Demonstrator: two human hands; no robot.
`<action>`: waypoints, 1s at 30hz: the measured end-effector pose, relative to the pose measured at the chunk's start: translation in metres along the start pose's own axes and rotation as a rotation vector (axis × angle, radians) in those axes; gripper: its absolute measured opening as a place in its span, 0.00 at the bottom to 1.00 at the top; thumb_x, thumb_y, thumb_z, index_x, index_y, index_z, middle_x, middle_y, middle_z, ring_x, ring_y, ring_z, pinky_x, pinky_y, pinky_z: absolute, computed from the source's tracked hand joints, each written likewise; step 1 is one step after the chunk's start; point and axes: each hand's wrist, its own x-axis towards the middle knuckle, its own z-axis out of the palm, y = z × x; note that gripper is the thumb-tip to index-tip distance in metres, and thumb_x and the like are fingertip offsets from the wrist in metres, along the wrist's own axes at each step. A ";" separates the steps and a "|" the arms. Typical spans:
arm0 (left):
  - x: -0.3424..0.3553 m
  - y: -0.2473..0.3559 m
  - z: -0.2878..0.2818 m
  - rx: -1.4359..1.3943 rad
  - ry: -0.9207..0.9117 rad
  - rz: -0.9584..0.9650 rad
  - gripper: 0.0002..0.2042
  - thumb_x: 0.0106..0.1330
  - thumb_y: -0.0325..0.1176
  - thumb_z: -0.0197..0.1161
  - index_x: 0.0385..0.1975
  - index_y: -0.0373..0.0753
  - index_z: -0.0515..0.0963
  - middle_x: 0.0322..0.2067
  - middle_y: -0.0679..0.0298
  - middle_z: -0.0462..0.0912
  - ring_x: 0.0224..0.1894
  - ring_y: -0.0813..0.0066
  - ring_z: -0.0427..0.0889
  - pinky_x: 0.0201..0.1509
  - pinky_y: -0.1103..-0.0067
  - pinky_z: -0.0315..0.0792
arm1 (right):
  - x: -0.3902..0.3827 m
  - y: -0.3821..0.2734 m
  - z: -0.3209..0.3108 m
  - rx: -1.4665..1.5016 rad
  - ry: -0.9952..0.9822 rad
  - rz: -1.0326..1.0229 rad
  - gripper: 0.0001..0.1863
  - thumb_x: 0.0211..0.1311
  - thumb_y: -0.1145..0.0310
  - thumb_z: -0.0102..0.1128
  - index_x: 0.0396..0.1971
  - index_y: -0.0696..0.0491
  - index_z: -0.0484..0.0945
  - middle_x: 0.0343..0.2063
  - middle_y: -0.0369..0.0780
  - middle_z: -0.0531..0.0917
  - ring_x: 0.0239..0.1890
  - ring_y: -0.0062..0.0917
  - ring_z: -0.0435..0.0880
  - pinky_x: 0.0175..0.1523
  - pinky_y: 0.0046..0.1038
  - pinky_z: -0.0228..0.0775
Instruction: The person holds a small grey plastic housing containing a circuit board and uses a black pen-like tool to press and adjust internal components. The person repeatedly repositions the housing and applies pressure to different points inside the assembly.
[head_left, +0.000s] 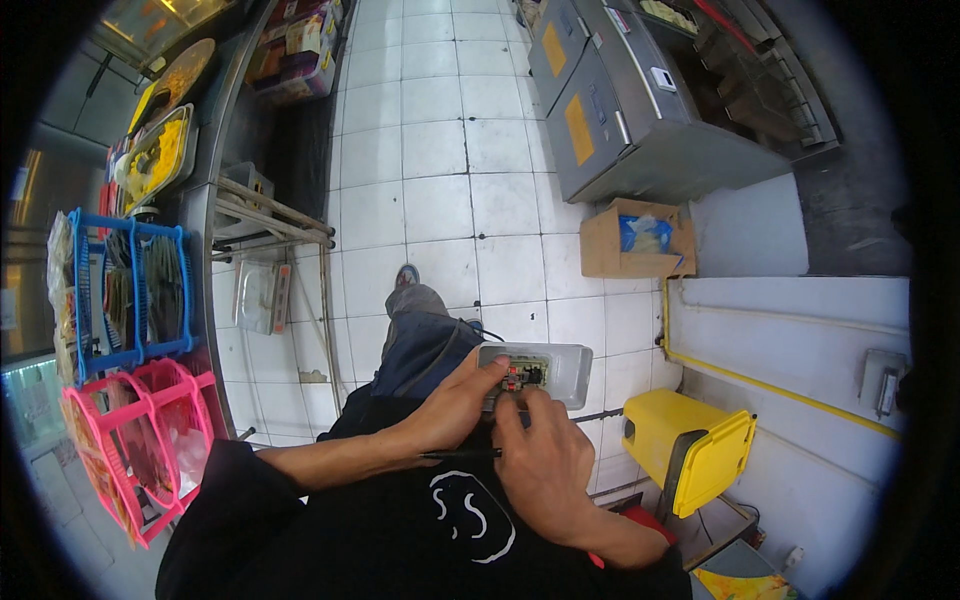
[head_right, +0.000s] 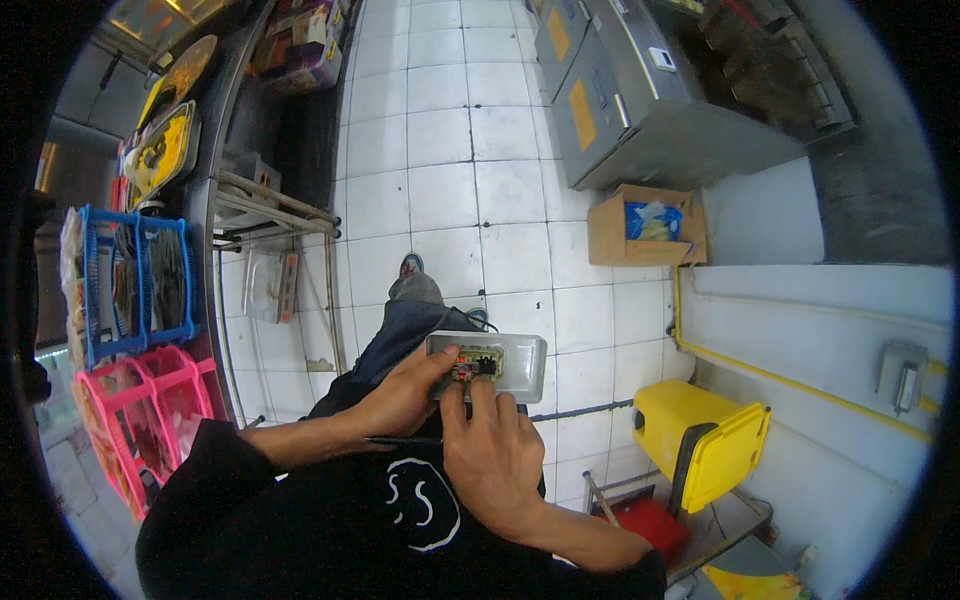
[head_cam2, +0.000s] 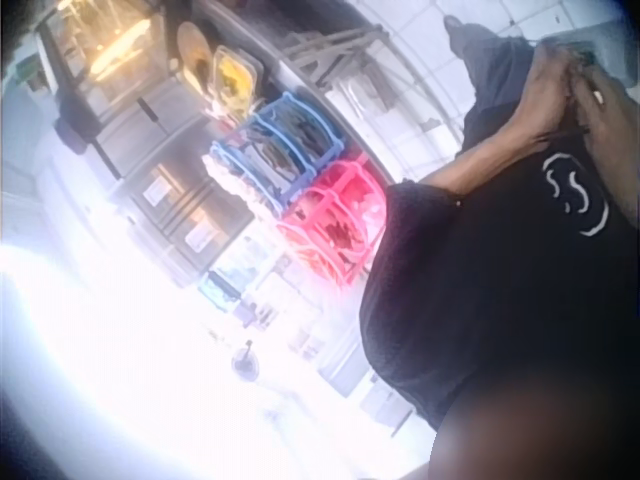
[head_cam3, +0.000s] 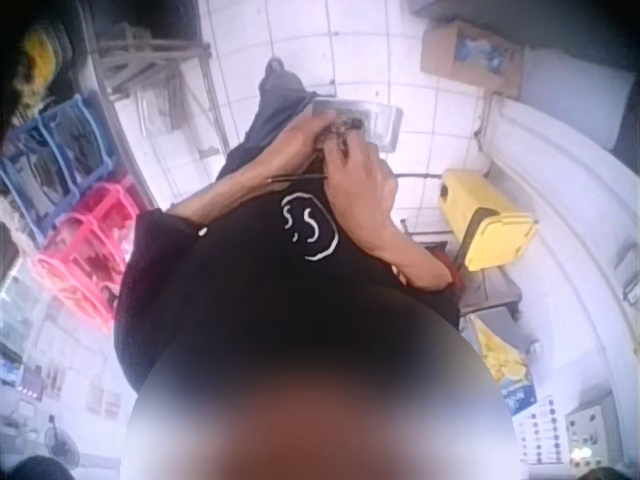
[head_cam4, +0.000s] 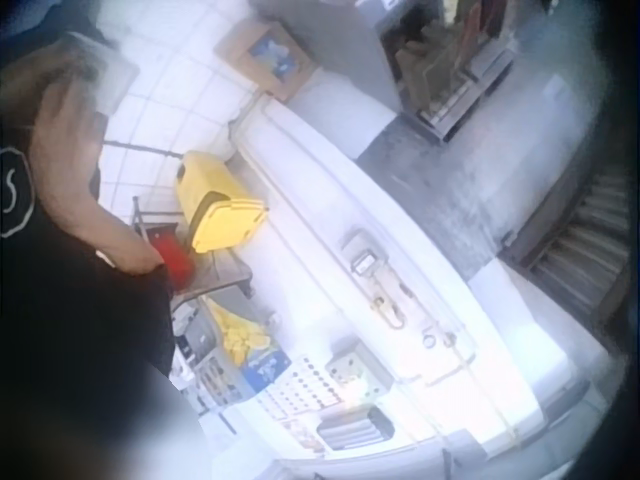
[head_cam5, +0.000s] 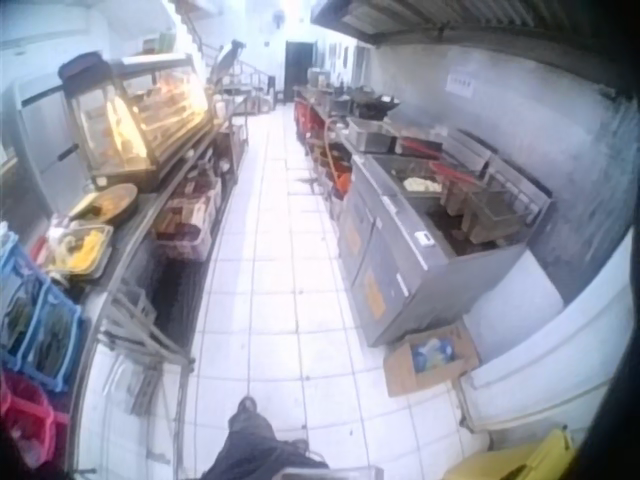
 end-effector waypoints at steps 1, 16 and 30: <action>0.002 -0.001 0.000 -0.015 0.010 0.018 0.17 0.78 0.41 0.42 0.59 0.39 0.64 0.52 0.60 0.72 0.54 0.73 0.72 0.62 0.73 0.66 | 0.000 0.000 0.000 -0.004 -0.009 0.005 0.14 0.50 0.72 0.63 0.38 0.56 0.77 0.37 0.43 0.78 0.31 0.33 0.79 0.30 0.33 0.74; 0.022 -0.005 -0.005 -0.080 0.099 0.076 0.12 0.78 0.39 0.42 0.53 0.41 0.66 0.44 0.61 0.75 0.46 0.69 0.77 0.54 0.70 0.73 | 0.016 0.006 0.007 0.015 -0.047 -0.052 0.19 0.45 0.71 0.64 0.41 0.57 0.79 0.35 0.41 0.79 0.35 0.31 0.80 0.30 0.28 0.77; 0.018 -0.005 -0.002 -0.165 0.135 0.114 0.11 0.77 0.40 0.45 0.51 0.41 0.66 0.43 0.61 0.75 0.45 0.70 0.76 0.55 0.72 0.71 | 0.018 -0.004 0.013 0.072 -0.022 0.064 0.14 0.47 0.70 0.65 0.35 0.57 0.77 0.38 0.46 0.78 0.38 0.37 0.81 0.30 0.34 0.80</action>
